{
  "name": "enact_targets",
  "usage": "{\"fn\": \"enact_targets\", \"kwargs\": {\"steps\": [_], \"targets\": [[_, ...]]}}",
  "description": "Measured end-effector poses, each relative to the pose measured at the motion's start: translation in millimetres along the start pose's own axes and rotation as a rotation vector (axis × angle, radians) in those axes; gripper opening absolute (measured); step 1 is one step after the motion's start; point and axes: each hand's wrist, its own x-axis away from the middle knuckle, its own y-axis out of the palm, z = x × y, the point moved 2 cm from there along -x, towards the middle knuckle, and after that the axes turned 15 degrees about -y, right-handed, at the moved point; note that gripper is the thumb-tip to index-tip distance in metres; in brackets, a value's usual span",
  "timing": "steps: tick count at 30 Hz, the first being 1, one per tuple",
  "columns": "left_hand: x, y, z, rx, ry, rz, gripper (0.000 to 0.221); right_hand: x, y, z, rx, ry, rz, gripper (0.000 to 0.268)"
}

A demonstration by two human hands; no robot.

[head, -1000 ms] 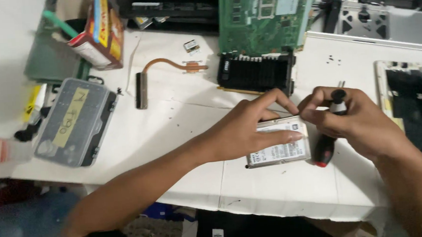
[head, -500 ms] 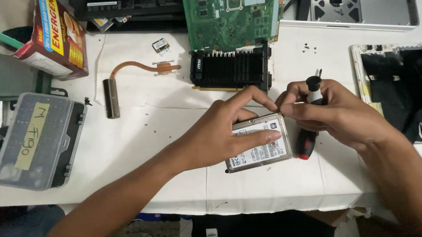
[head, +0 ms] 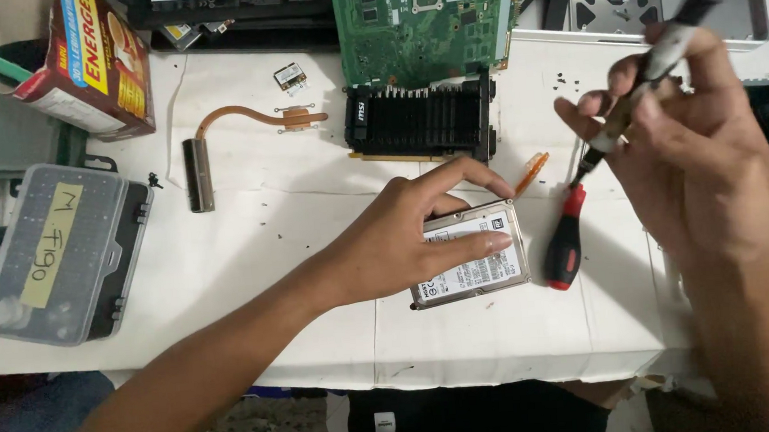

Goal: Removing and installing screws on a hard drive using a screwdriver during a computer repair process

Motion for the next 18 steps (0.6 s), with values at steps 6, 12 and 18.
{"fn": "enact_targets", "kwargs": {"steps": [6, 12, 18], "targets": [[1.1, -0.9, 3.3, -0.022, -0.053, -0.019, 0.031, 9.3, 0.6, 2.0, 0.158, -0.079, 0.261, 0.084], [-0.3, -0.2, 0.0, -0.031, -0.041, -0.023, 0.032, 24.6, -17.2, 14.1, 0.34, -0.209, 0.134, 0.072], [-0.4, -7.6, 6.4, -0.048, -0.182, -0.03, 0.03, -6.2, 22.0, 1.2, 0.686, -0.248, -0.032, 0.037]]}}
